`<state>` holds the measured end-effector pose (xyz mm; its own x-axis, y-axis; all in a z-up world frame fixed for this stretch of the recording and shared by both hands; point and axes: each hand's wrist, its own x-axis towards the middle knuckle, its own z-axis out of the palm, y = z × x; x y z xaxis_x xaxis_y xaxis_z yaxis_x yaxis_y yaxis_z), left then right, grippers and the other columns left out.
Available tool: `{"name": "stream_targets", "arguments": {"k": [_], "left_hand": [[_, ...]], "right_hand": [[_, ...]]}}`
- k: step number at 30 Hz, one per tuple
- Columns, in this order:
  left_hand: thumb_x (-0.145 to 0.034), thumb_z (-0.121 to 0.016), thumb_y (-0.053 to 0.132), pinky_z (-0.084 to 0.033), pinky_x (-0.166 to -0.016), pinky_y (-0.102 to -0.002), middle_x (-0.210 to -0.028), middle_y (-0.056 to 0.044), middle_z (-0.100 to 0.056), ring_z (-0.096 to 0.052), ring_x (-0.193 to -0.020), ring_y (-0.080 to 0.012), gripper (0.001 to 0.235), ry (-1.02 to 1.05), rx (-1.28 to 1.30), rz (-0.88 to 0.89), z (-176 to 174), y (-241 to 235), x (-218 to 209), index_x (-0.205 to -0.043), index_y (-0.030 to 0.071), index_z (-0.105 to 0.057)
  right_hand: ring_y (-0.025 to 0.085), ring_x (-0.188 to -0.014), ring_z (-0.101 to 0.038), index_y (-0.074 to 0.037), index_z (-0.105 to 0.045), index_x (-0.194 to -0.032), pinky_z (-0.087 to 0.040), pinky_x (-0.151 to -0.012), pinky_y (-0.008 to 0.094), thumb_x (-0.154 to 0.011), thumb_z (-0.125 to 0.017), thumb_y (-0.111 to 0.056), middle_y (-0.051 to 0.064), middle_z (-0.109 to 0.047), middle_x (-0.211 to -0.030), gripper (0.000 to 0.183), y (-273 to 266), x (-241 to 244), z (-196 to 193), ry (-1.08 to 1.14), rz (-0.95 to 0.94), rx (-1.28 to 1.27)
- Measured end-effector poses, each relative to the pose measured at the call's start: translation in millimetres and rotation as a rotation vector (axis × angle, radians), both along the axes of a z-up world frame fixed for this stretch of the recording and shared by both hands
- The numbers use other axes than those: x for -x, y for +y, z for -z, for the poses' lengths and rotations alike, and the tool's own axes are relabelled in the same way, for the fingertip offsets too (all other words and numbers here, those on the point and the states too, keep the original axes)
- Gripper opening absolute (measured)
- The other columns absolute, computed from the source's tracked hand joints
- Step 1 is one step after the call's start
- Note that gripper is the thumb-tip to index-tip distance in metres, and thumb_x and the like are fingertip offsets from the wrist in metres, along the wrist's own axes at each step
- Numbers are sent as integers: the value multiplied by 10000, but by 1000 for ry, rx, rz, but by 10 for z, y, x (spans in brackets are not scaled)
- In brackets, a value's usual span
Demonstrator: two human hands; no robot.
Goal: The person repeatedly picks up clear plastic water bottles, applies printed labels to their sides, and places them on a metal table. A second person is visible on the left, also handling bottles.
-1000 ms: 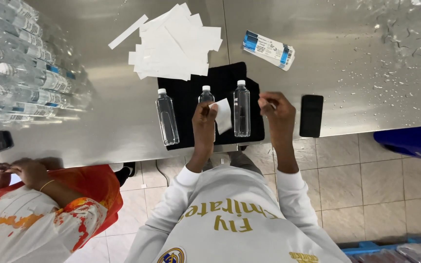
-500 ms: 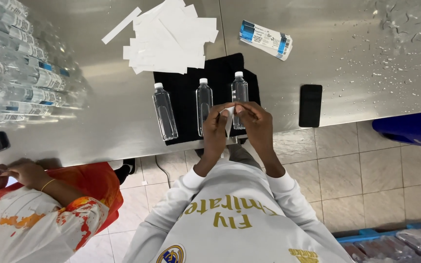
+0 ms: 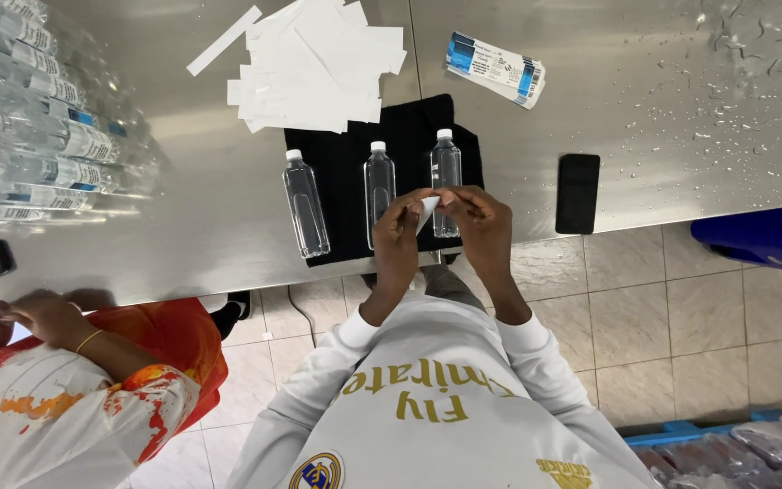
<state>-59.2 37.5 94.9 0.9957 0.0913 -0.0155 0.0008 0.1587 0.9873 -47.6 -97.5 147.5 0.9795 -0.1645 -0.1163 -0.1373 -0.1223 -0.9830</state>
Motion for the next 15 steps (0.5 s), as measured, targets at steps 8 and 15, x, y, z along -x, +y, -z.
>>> {"name": "stream_targets", "arguments": {"k": [8, 15], "left_hand": [[-1149, -590, 48, -573, -1087, -480, -1302, -157, -789, -733, -1269, -319, 263, 6, -12, 16, -31, -1, -30, -1357, 69, -748], [-1149, -590, 43, -593, -1059, -476, -1257, -194, -798, -742, -1234, -311, 242, 19, 42, 37, 76, -29, -71, -1331, 45, -748]], "right_hand": [[202, -1042, -777, -44, -827, -1182, -660, -940, 399, -1055, -793, -119, 162, -823, -1070, 151, -46, -34, -28, -43, 2, -44], [179, -1037, -753, -40, -823, -1162, -665, -939, 419, -1074, -777, -143, 136, -817, -1072, 143, -155, -114, 193, -27, -5, -167]]}}
